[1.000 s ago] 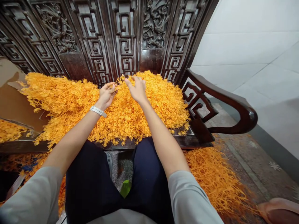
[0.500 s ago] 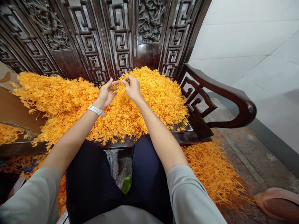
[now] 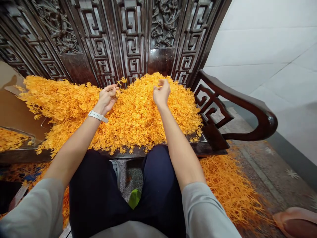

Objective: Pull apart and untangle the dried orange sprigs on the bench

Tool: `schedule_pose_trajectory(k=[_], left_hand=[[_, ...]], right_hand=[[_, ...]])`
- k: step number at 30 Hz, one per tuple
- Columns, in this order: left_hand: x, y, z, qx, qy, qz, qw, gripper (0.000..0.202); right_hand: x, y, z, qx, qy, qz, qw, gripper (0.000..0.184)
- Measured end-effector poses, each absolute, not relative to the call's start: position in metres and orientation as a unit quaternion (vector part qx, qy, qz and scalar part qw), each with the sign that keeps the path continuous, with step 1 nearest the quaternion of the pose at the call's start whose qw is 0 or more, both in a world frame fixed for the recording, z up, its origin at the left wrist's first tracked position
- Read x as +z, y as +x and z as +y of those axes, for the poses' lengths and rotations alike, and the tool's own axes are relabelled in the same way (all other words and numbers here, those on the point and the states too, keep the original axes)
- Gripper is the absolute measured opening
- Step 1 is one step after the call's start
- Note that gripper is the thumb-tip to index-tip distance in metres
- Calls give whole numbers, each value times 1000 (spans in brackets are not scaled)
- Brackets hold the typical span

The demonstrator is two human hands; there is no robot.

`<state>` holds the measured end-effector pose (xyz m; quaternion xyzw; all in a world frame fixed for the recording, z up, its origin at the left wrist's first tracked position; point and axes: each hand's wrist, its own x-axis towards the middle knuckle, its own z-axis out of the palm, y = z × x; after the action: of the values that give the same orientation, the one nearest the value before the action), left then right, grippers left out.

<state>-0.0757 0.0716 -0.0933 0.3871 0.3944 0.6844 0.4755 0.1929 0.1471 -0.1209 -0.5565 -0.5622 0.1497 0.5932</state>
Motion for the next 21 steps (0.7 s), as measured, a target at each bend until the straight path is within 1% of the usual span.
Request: schedule_pose_trajectory(k=[1,2,4,6,8,9,11,13,15,19,21], left_hand=[[-93,-79,72,683,378,391,488,24],[-93,-81,72,681,373,387,498,30],[-93,-78,73,677,373,379,508,42],[-93,-70,73,672,382,375,511,45],[-93,-61,72,666,398,370,511,40],[-93,-56,71,663,406,366,512,38],[-92,-51,69,657,413,353,523,35],[-91,-49,67,654,404,339,543,22],[-91,-49,67,656,381,336,559,7],[-93,-47,73,679,332,370,540,23],[-95,-44,76,687,316,395,522,26]], right_hand=[[-120,191,142,139,-543,-595,575,35],[-118,186,136,125,-528,-625,561,41],[-109,170,119,114,-483,-679,542,43],[-97,150,101,160,-427,-724,518,47],[-89,131,87,227,-384,-753,483,53],[-87,124,83,246,-374,-760,470,52],[-86,115,78,250,-370,-766,462,42],[-87,112,78,226,-372,-771,465,33],[-87,112,78,199,-370,-782,461,30],[-85,111,74,182,-365,-811,419,28],[-85,109,73,175,-358,-827,397,27]])
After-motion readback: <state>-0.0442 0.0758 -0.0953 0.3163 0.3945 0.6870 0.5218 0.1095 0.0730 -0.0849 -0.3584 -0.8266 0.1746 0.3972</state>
